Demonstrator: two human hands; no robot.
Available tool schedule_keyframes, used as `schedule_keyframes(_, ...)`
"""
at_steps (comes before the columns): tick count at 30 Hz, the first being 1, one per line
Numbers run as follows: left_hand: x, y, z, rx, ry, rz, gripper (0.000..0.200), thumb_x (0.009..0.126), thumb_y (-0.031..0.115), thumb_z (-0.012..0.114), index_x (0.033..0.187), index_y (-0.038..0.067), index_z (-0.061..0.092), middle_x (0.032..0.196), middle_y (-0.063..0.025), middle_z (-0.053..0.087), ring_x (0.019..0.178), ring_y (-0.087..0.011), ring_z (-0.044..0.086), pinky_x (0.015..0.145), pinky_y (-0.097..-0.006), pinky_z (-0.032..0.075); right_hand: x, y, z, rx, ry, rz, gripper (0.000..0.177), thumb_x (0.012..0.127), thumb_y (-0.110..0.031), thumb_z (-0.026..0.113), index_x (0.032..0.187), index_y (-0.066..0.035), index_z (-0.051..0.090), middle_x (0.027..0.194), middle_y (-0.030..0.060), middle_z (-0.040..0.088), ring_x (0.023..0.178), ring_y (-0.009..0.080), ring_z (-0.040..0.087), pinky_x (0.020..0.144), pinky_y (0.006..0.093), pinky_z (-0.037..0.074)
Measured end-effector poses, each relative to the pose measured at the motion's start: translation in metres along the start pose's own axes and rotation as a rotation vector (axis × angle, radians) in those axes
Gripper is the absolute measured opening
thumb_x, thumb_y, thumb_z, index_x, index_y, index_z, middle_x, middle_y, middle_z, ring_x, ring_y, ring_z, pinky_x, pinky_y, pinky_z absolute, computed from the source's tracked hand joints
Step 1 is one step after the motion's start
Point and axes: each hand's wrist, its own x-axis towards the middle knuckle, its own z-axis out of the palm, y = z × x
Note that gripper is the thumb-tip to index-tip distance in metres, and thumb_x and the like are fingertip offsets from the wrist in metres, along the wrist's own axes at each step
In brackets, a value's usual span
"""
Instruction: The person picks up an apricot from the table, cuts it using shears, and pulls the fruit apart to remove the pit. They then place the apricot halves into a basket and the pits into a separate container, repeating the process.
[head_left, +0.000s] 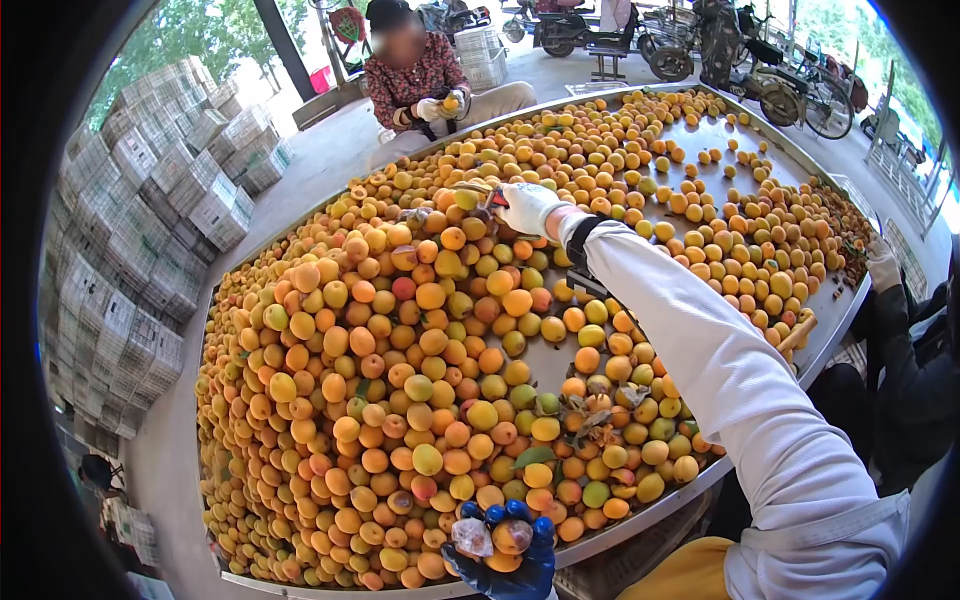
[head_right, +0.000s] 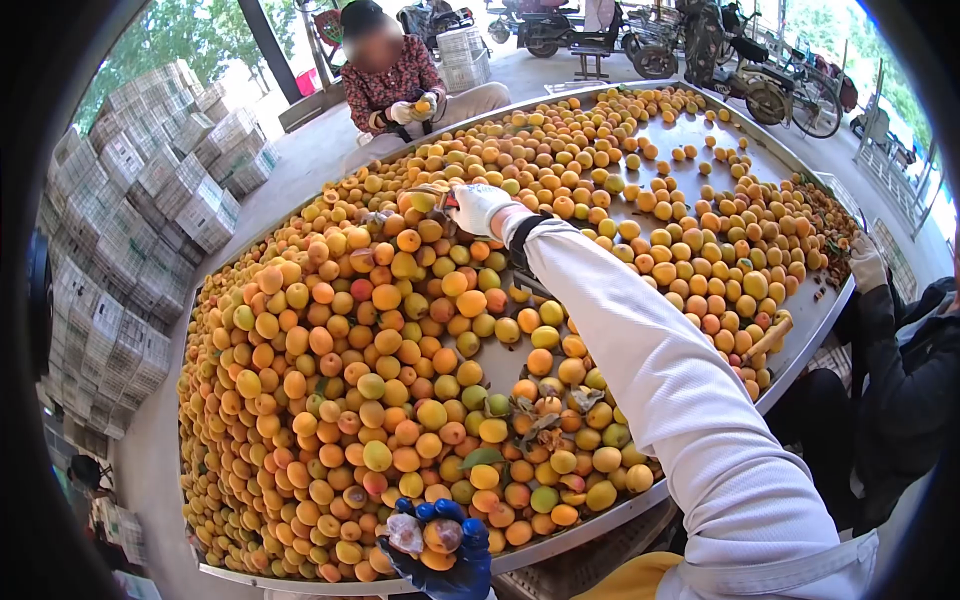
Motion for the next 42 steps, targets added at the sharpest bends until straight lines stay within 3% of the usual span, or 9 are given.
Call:
schedule_keyframes(4,0.0,0.008,-0.017,-0.013,0.013,0.003,0.059,0.092,0.057,0.061,0.127,0.009,0.06,0.125,-0.0122,0.062,0.117,-0.0332,0.058,0.1,-0.0604,0.048,-0.011,-0.004,-0.016,0.017,-0.055,0.096,0.036,0.09,-0.032,0.061,0.105,0.0,0.069,0.112,0.0216,0.068,0.106,0.0373,0.066,0.091,0.0429,0.052)
schedule_keyframes(13,0.0,0.011,-0.021,0.051,0.059,0.022,0.048,0.091,0.054,0.064,0.114,0.012,0.063,0.122,-0.0142,0.062,0.107,-0.0312,0.062,0.098,-0.0587,0.048,0.008,0.016,0.02,0.223,-0.086,0.126,0.043,0.086,-0.034,0.067,0.112,0.0,0.066,0.109,0.0228,0.069,0.104,0.0386,0.067,0.091,0.0435,0.053)
schedule_keyframes(20,0.003,0.011,-0.021,0.023,-0.013,-0.027,0.035,0.089,0.049,0.069,0.103,0.017,0.066,0.117,-0.0087,0.061,0.096,-0.0258,0.06,0.085,-0.0471,0.047,0.016,-0.004,0.023,-0.09,-0.236,0.018,0.042,0.091,-0.036,0.058,0.115,-0.002,0.066,0.115,0.022,0.068,0.107,0.0379,0.066,0.093,0.0435,0.051)
schedule_keyframes(22,0.003,0.012,-0.021,-0.009,-0.02,-0.043,0.035,0.088,0.048,0.069,0.103,0.017,0.067,0.118,-0.0079,0.06,0.096,-0.0258,0.06,0.084,-0.0459,0.046,0.015,-0.003,0.029,-0.032,-0.156,0.034,0.042,0.093,-0.039,0.059,0.111,-0.001,0.065,0.106,0.0226,0.07,0.1,0.0373,0.068,0.088,0.0439,0.053)
schedule_keyframes(31,0.002,0.012,-0.014,-0.015,0.045,-0.014,0.035,0.092,0.051,0.065,0.102,0.017,0.066,0.117,-0.0061,0.059,0.107,-0.0259,0.054,0.085,-0.0469,0.045,0.029,-0.004,0.024,0.23,-0.452,0.195,0.051,0.098,-0.049,0.048,0.116,-0.004,0.064,0.098,0.012,0.07,0.082,0.0277,0.067,0.071,0.0378,0.05)
schedule_keyframes(34,0.002,0.015,-0.019,-0.061,-0.005,-0.001,0.037,0.092,0.051,0.063,0.104,0.016,0.066,0.117,-0.0071,0.058,0.106,-0.0274,0.054,0.085,-0.0484,0.045,0.037,0.006,0.037,0.323,-0.406,0.181,0.051,0.093,-0.047,0.057,0.106,0.001,0.067,0.09,0.0105,0.069,0.076,0.026,0.066,0.071,0.0397,0.05)
schedule_keyframes(38,0.002,0.014,-0.011,0.004,0.017,-0.014,0.039,0.094,0.052,0.062,0.106,0.016,0.064,0.115,-0.0059,0.058,0.108,-0.0267,0.053,0.082,-0.0498,0.046,0.014,0.017,0.031,0.821,-0.395,0.376,0.041,0.094,-0.044,0.063,0.105,-0.004,0.066,0.076,0.0061,0.063,0.05,0.0155,0.06,0.041,0.0295,0.048)
schedule_keyframes(41,-0.005,0.008,-0.006,-0.096,0.019,-0.024,0.052,0.095,0.051,0.059,0.137,0.02,0.056,0.131,-0.0076,0.056,0.123,-0.0275,0.052,0.097,-0.0596,0.05,-0.017,0.018,0.008,1.041,-0.43,0.383,0.04,0.096,-0.048,0.062,0.105,-0.009,0.067,0.072,0.002,0.061,0.046,0.0125,0.056,0.039,0.0263,0.044)
schedule_keyframes(42,-0.003,0.006,-0.014,-0.259,-0.076,-0.058,0.065,0.094,0.06,0.055,0.145,0.022,0.047,0.147,-0.0108,0.05,0.137,-0.0368,0.044,0.112,-0.0673,0.03,-0.032,0.013,-0.002,1.121,-0.435,0.387,0.041,0.096,-0.049,0.062,0.105,-0.01,0.068,0.07,0.0011,0.06,0.045,0.0121,0.055,0.038,0.0256,0.043)
